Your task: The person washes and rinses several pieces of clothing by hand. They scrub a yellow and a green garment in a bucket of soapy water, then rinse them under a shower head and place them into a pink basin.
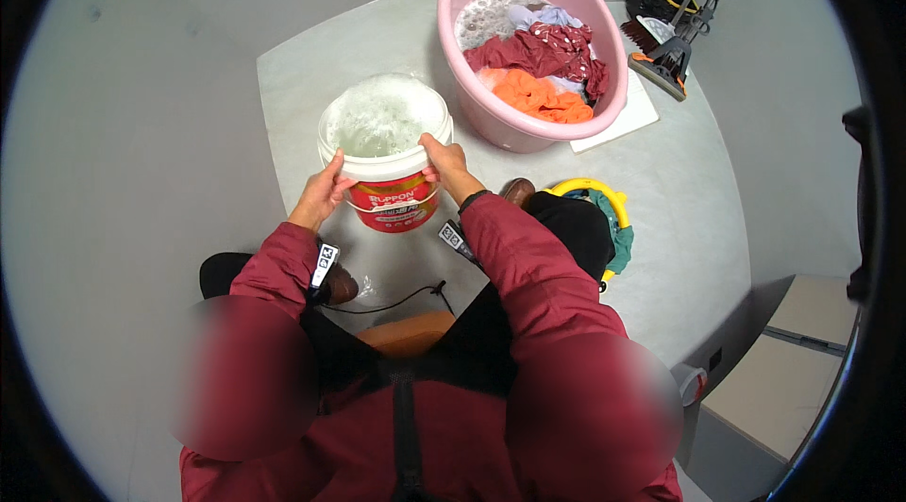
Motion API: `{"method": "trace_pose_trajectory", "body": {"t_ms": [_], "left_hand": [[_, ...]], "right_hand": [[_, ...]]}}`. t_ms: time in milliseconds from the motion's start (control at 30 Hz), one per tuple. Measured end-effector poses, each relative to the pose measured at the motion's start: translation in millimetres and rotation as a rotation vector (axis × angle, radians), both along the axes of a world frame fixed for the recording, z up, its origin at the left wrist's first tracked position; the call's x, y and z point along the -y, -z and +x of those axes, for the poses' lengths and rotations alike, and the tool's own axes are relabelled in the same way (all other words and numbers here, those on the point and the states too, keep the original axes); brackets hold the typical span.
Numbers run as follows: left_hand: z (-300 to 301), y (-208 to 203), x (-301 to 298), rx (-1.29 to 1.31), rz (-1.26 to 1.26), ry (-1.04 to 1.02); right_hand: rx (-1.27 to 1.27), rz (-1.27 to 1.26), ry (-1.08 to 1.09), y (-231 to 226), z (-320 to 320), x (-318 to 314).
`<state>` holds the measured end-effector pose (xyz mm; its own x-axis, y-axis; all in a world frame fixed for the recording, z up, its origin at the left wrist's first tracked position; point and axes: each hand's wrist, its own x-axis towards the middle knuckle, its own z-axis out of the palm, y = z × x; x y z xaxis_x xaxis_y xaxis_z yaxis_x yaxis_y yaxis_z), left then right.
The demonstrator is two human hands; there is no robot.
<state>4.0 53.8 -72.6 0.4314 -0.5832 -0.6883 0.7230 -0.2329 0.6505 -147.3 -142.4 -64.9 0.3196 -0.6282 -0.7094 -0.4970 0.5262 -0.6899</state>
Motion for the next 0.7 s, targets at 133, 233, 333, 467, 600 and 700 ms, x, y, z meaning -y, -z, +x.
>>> {"method": "trace_pose_trajectory", "body": {"t_ms": [133,233,333,467,600,700], "left_hand": [[11.7,-12.4,18.2,0.007,0.009,-0.063],[22.9,-17.3,34.8,-0.033,-0.002,-0.019],[38.0,-13.8,57.1,-0.057,-0.025,0.051],[48.5,-9.8,68.1,-0.032,0.031,0.057],[52.0,-11.5,76.6,-0.048,0.028,0.034],[49.3,-22.5,76.1,-0.104,-0.02,0.004]], "right_hand": [[0.012,-0.018,0.0,-0.3,7.0,9.5],[-0.043,-0.05,0.003,4.3,13.5,19.9],[-0.185,-0.262,-0.029,2.6,25.6,29.7],[-0.484,-1.138,-0.164,-20.7,33.1,19.1],[-0.124,-1.253,-0.919,-52.4,45.9,7.7],[-0.111,-1.169,-1.041,-64.5,53.4,15.7]]}}
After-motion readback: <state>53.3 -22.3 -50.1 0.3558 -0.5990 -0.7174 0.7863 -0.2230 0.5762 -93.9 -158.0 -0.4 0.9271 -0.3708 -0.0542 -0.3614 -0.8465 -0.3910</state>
